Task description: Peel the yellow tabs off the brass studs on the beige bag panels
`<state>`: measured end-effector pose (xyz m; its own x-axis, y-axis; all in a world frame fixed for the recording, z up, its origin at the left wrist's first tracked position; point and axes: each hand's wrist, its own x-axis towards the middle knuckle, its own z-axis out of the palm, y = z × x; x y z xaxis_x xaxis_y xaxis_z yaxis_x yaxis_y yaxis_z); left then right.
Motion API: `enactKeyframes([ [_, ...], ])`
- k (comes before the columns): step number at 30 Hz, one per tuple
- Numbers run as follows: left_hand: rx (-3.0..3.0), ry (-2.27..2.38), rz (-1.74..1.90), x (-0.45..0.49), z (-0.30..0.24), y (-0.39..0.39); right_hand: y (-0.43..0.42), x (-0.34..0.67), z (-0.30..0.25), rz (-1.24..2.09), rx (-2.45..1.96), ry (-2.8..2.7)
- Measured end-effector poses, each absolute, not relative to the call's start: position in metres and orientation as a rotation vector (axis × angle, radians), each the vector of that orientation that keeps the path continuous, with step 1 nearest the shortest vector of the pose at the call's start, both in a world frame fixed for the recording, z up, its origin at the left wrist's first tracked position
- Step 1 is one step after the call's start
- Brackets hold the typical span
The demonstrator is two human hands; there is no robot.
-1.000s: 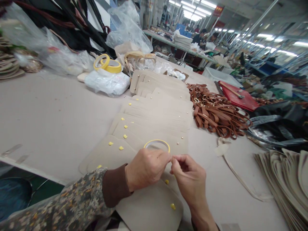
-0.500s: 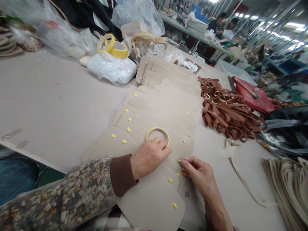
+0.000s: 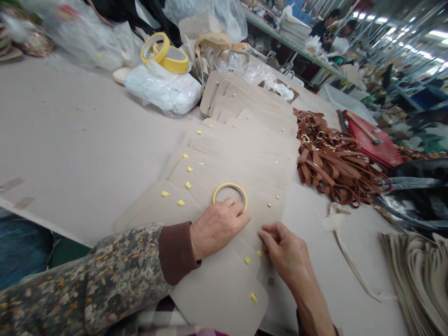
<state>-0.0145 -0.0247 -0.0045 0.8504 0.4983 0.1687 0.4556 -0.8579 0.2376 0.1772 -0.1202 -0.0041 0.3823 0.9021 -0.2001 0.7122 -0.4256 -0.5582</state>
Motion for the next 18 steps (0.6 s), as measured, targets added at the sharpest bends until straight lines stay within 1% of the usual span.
enactKeyframes([
  [2, 2.840, 0.737, 0.319, -0.015, -0.004, -0.024, -0.125, 0.179, -0.004, 0.623, -2.283, -1.347],
  [5, 2.850, 0.723, 0.324, -0.015, -0.005, -0.023, -0.138, 0.180, -0.005, 0.643, -2.235, -1.259],
  [7, 2.854, 0.713, 0.352, -0.015, -0.006, -0.022, -0.146, 0.178, -0.006, 0.645, -2.186, -1.299],
  [14, 2.835, 0.694, 0.391, -0.016, -0.009, -0.021, -0.143, 0.162, -0.015, 0.288, -2.232, -1.538],
  [18, 2.829, 0.667, 0.385, -0.017, -0.008, -0.021, -0.135, 0.159, -0.015, 0.238, -2.279, -1.568],
])
